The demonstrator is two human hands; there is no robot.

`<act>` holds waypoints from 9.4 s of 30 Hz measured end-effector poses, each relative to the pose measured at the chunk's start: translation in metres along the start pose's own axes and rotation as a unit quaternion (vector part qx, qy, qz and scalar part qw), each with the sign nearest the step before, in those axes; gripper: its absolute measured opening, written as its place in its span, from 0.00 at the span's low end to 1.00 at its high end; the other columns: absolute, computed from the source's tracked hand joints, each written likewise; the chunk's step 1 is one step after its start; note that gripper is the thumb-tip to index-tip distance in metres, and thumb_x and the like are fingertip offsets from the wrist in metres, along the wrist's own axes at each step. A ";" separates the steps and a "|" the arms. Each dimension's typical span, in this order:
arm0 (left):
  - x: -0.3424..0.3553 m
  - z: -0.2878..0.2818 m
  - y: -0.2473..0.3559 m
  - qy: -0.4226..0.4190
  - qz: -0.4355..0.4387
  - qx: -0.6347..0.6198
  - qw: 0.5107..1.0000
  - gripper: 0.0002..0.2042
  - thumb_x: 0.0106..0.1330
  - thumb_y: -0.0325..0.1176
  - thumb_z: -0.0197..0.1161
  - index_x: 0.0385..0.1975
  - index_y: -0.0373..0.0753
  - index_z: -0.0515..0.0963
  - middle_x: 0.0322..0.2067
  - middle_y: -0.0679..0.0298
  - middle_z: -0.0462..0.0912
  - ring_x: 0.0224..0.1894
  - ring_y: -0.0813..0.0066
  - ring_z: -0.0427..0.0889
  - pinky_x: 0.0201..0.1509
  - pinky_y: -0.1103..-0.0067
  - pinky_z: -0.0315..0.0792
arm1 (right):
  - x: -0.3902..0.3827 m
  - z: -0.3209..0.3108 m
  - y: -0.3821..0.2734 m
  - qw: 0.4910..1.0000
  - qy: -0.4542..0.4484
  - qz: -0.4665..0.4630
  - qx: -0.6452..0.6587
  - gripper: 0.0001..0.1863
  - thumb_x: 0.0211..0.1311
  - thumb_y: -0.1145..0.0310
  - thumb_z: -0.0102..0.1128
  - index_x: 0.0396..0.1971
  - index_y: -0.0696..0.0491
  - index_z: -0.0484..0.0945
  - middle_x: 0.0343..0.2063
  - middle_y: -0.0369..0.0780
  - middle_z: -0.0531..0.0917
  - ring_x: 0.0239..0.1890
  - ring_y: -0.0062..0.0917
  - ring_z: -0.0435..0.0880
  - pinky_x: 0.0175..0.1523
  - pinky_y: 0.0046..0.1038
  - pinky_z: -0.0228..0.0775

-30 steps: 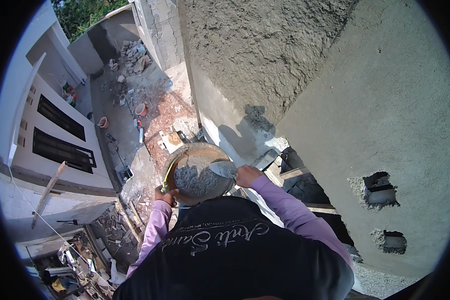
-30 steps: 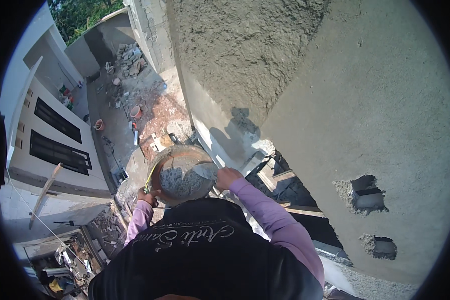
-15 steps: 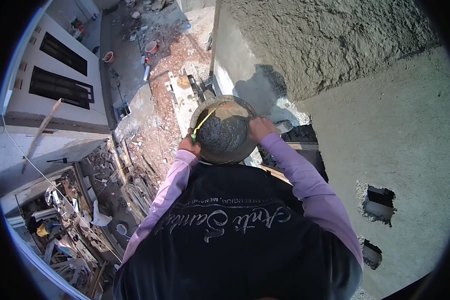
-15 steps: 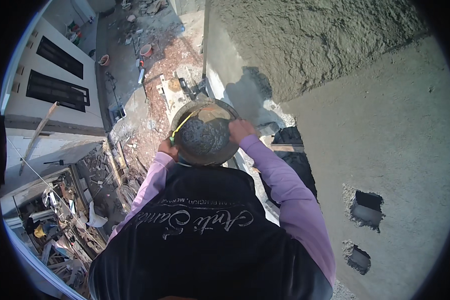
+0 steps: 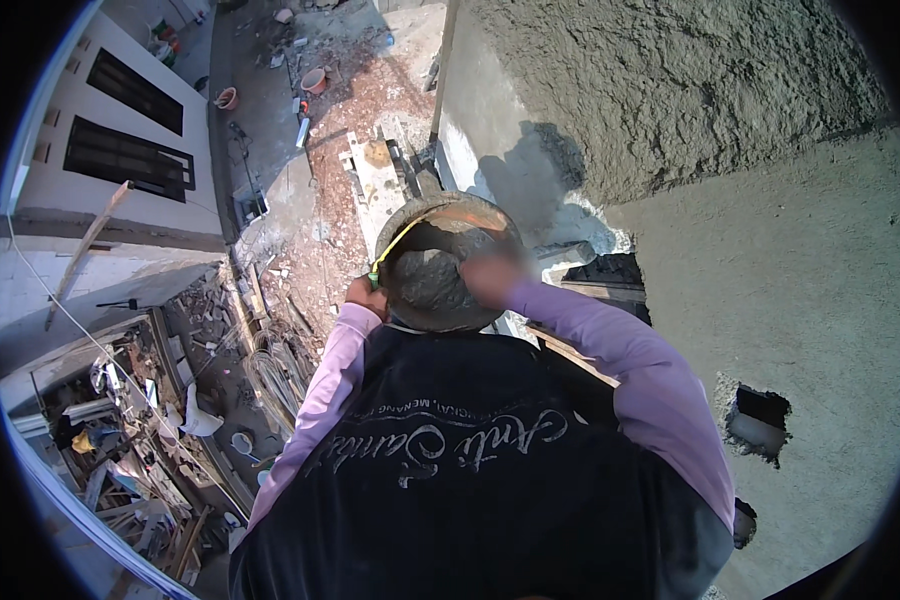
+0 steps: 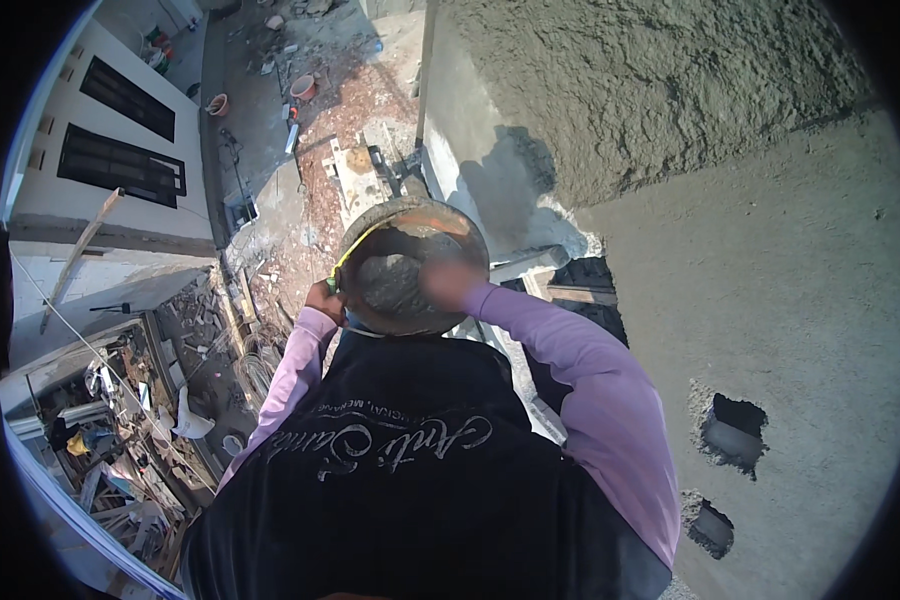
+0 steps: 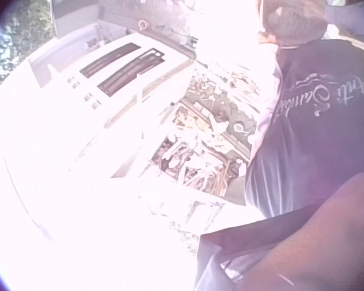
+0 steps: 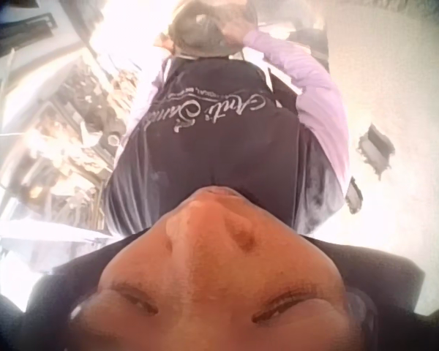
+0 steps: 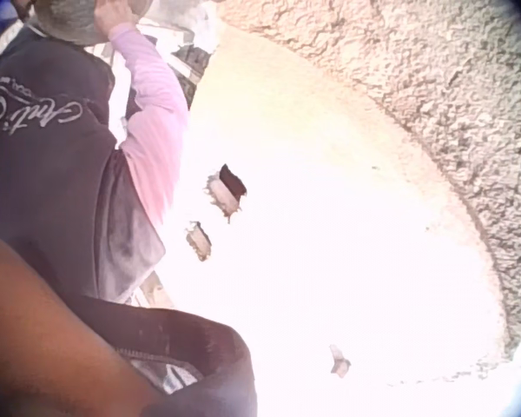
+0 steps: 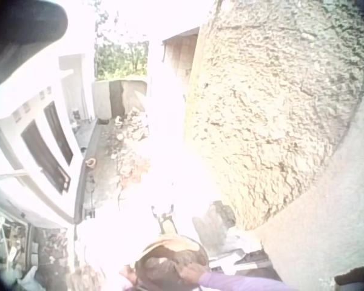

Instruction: The person applies mortar onto an exterior wall by repeatedly scooping it from a bucket with a trowel and spreading it across the surface. After emptying the bucket, the person throws the bucket down to the ground.

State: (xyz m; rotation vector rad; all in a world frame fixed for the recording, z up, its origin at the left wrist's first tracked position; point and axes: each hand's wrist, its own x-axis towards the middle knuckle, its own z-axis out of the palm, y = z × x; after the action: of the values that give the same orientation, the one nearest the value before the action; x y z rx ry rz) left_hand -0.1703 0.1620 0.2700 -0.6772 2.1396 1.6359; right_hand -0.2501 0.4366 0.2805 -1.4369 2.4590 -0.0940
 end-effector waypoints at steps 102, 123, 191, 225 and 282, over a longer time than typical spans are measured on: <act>-0.001 0.017 0.021 -0.028 0.067 0.093 0.993 0.35 0.57 0.25 0.49 0.69 0.29 0.50 0.24 0.48 0.81 0.17 0.64 0.81 0.23 0.71 0.78 | -0.065 -0.006 0.030 0.950 0.069 0.287 0.104 0.15 0.54 0.63 0.60 0.36 0.58 0.79 0.37 0.50 0.81 0.39 0.45 0.83 0.46 0.44 0.75; 0.027 0.016 0.026 -0.034 -0.062 -0.052 0.996 0.25 0.60 0.25 0.50 0.61 0.29 0.64 0.25 0.53 0.79 0.15 0.66 0.77 0.17 0.74 0.76 | -0.055 0.016 -0.040 0.872 0.055 0.330 0.357 0.21 0.60 0.57 0.56 0.43 0.60 0.77 0.40 0.56 0.80 0.46 0.50 0.78 0.52 0.45 0.69; -0.009 0.025 -0.005 -0.052 -0.001 -0.005 0.999 0.37 0.58 0.23 0.50 0.69 0.28 0.45 0.54 0.40 0.60 0.19 0.60 0.80 0.21 0.71 0.79 | -0.051 0.032 -0.052 0.886 0.078 0.264 0.373 0.15 0.54 0.62 0.63 0.32 0.61 0.80 0.34 0.55 0.82 0.40 0.51 0.81 0.48 0.43 0.72; 0.014 0.035 -0.059 -0.019 -0.006 -0.105 0.994 0.37 0.56 0.21 0.51 0.69 0.33 0.49 0.51 0.46 0.65 0.15 0.66 0.75 0.14 0.72 0.74 | -0.295 -0.591 0.023 0.734 0.429 0.502 0.156 0.15 0.67 0.57 0.51 0.27 0.52 0.72 0.15 0.31 0.71 0.11 0.12 0.67 0.12 0.16 0.59; 0.020 0.004 -0.035 0.025 -0.046 -0.247 0.968 0.25 0.59 0.17 0.48 0.55 0.43 0.52 0.27 0.52 0.74 0.12 0.73 0.69 0.11 0.72 0.72 | -0.101 -0.447 -0.046 0.975 0.143 0.104 0.137 0.12 0.49 0.69 0.69 0.30 0.61 0.80 0.20 0.44 0.79 0.21 0.30 0.81 0.29 0.32 0.71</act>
State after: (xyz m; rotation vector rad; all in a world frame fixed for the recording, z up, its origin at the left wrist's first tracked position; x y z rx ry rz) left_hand -0.1667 0.1555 0.2305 -0.9520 1.7014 2.1380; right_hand -0.2906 0.4606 0.7385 -1.1081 2.6751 -0.6090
